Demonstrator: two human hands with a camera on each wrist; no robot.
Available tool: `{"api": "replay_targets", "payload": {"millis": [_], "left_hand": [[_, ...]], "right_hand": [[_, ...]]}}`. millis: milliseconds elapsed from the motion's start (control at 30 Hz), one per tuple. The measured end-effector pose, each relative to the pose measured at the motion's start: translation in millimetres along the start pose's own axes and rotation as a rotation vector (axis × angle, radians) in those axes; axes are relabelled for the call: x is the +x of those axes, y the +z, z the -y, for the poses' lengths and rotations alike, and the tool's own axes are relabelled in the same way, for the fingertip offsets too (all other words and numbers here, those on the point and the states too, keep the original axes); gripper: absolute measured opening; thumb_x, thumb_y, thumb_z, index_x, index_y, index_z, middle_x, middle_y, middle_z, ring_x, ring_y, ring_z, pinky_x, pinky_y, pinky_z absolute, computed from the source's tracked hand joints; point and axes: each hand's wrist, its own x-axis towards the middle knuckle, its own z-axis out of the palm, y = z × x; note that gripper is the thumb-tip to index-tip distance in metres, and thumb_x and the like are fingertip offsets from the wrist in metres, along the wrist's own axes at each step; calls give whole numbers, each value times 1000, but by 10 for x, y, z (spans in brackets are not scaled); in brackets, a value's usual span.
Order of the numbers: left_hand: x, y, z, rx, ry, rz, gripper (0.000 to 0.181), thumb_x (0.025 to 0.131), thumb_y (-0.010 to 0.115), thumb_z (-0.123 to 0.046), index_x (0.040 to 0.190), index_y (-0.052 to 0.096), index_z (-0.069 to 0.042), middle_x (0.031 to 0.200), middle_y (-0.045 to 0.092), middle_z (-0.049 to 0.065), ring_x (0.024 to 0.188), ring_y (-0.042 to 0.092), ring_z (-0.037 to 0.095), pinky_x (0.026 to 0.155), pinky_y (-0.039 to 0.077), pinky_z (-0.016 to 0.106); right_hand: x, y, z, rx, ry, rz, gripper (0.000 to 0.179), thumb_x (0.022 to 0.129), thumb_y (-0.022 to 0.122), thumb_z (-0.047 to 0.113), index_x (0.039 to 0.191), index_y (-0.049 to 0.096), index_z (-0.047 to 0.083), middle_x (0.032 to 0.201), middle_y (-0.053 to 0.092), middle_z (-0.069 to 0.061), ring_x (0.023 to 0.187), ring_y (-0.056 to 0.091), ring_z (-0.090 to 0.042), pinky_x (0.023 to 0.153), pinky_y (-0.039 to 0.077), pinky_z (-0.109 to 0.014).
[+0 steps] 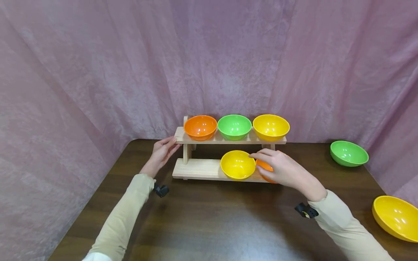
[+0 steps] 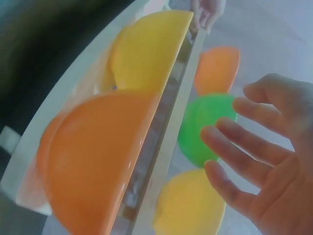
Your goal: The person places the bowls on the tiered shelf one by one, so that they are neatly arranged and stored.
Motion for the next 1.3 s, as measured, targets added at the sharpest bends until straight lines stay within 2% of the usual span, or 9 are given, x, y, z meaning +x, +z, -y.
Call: {"api": "replay_targets", "payload": {"millis": [133, 300, 400, 467, 600, 700, 867, 1167, 1300], "left_hand": [[-6, -11, 6, 1, -3, -3, 47, 97, 54, -3, 141, 41, 8, 132, 48, 22, 80, 69, 7, 81, 60, 16], [-7, -18, 16, -1, 1, 2, 47, 97, 53, -2, 141, 40, 8, 134, 45, 23, 80, 68, 7, 81, 60, 16], [-7, -17, 21, -1, 3, 4, 47, 97, 53, -2, 141, 40, 9, 136, 45, 23, 80, 68, 7, 82, 60, 16], [-8, -18, 22, 2, 0, 4, 47, 98, 53, -2, 142, 40, 8, 136, 44, 23, 80, 68, 7, 82, 59, 16], [-8, -24, 26, 5, -9, -1, 47, 98, 52, -3, 142, 40, 7, 137, 44, 23, 79, 68, 7, 81, 59, 16], [-3, -23, 36, 2, -13, -5, 47, 98, 52, -2, 142, 40, 8, 135, 45, 22, 79, 68, 7, 80, 60, 16], [8, -18, 53, -6, -19, -10, 47, 97, 53, -2, 142, 41, 8, 130, 47, 20, 78, 69, 8, 79, 60, 15], [5, 13, -18, -10, -7, 3, 48, 98, 53, -3, 142, 39, 8, 127, 49, 19, 78, 69, 8, 82, 59, 16], [-2, 15, -20, -10, -13, -5, 47, 97, 53, -3, 142, 40, 8, 124, 50, 17, 78, 69, 8, 84, 59, 17]], "right_hand": [[-88, -55, -10, -11, 23, 27, 41, 76, 76, 4, 115, 68, 8, 107, 66, -1, 90, 64, -13, 72, 59, -28], [-179, -135, -42, -11, 43, 31, 44, 75, 76, 2, 117, 68, 9, 110, 66, -1, 90, 64, -14, 75, 53, -10], [-218, -174, -65, -19, 50, 22, 46, 74, 76, 1, 118, 67, 9, 110, 65, -1, 88, 63, -14, 75, 49, -6], [-247, -191, -75, -30, 55, 24, 47, 73, 77, 3, 119, 67, 9, 110, 65, -2, 88, 63, -14, 73, 51, -10], [-325, -215, -84, -57, 88, 48, 46, 73, 80, 7, 117, 67, 7, 111, 64, -7, 93, 63, -18, 73, 59, -30], [-400, -254, -100, -63, 144, 82, 46, 74, 81, 10, 118, 67, 5, 114, 62, -11, 98, 61, -24, 76, 60, -43], [-551, -317, -169, -61, 223, 119, 53, 75, 82, 14, 123, 63, 7, 116, 59, -15, 103, 57, -31, 81, 56, -52], [-765, -363, -285, -18, 286, 126, 60, 75, 82, 16, 128, 56, 8, 121, 54, -22, 109, 50, -40, 83, 48, -57], [-870, -396, -308, -3, 348, 181, 62, 79, 80, 21, 133, 52, 9, 126, 50, -26, 110, 48, -45, 83, 47, -62]]}}
